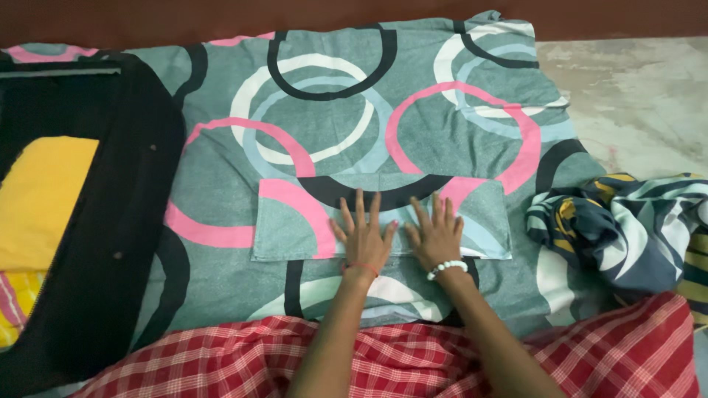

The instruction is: The person folds clothes, including a turquoise fabric item and a grey patterned sheet, and places them into a black suitcase on a bed.

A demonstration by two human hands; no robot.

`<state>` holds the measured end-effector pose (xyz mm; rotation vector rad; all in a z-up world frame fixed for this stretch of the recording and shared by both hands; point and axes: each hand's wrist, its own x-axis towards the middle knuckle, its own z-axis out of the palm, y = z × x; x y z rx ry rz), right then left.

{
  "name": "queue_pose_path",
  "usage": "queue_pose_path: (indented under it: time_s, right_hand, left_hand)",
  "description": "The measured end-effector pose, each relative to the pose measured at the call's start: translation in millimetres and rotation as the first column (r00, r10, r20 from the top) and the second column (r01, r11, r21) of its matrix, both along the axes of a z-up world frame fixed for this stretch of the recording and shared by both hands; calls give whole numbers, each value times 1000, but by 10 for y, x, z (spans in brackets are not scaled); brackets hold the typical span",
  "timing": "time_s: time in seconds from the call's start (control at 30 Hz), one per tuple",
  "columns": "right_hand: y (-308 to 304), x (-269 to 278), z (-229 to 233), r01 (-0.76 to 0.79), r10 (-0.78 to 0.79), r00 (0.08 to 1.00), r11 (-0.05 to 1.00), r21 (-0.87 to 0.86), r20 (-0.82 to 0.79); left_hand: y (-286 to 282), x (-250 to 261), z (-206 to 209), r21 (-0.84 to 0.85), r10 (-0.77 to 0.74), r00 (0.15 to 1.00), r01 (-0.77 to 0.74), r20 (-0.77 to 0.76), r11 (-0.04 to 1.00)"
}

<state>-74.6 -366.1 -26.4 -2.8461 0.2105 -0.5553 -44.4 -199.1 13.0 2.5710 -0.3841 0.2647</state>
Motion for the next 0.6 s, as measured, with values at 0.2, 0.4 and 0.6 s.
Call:
queue_pose_path:
  time_s: [0.2,0.4,0.6]
  right_hand:
    - [96,-120,-38,-14,11,993,1000,-23,-117]
    - [136,-156,-1,-4,3,995,1000,-14,-97]
    - [159,-149,31,11,-10,993,1000,2,-116]
  left_hand:
    - [-9,-73,-244,224,33,999,-25,-32,974]
    - [-38,-53,-305,247,39,999,-37,-6,968]
    - [-43,-45,-300,258,44,999,-40,-9,965]
